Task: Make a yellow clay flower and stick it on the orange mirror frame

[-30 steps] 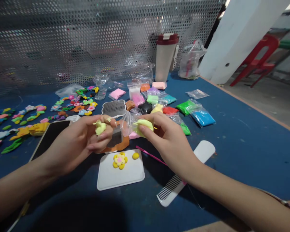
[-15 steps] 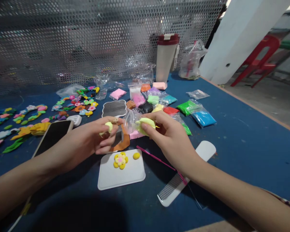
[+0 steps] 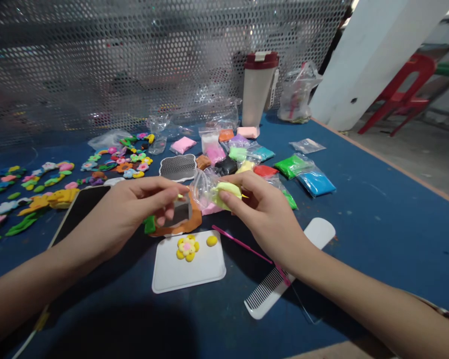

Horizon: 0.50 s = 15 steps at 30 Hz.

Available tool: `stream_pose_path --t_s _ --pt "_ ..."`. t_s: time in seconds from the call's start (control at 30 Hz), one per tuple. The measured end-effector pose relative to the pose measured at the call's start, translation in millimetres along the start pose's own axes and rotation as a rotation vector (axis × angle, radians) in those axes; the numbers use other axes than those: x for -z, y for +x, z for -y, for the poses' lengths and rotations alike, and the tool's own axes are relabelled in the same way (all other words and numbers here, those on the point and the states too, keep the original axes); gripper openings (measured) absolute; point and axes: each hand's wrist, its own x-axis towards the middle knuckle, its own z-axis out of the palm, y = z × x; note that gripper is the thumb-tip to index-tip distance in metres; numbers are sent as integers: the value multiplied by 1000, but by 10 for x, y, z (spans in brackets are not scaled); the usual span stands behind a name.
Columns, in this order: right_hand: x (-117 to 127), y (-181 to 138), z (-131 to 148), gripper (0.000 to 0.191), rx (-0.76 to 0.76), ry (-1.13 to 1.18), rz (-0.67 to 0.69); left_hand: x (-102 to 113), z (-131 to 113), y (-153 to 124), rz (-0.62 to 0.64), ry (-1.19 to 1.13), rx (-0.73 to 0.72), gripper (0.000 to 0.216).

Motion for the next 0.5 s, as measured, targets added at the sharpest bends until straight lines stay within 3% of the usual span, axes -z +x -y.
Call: stream_pose_path --t_s 0.17,0.27,0.4,0.5 --pt "-8 6 -26 18 -6 31 -18 -2 19 26 -59 -114 22 21" --pt "-24 18 -37 18 -23 142 -17 -5 16 20 2 -134 36 11" --pt "-25 29 -49 36 -95 225 47 -21 20 3 91 -130 49 39" --pt "-13 25 -48 26 -126 121 113 -50 13 -12 157 -96 71 26"
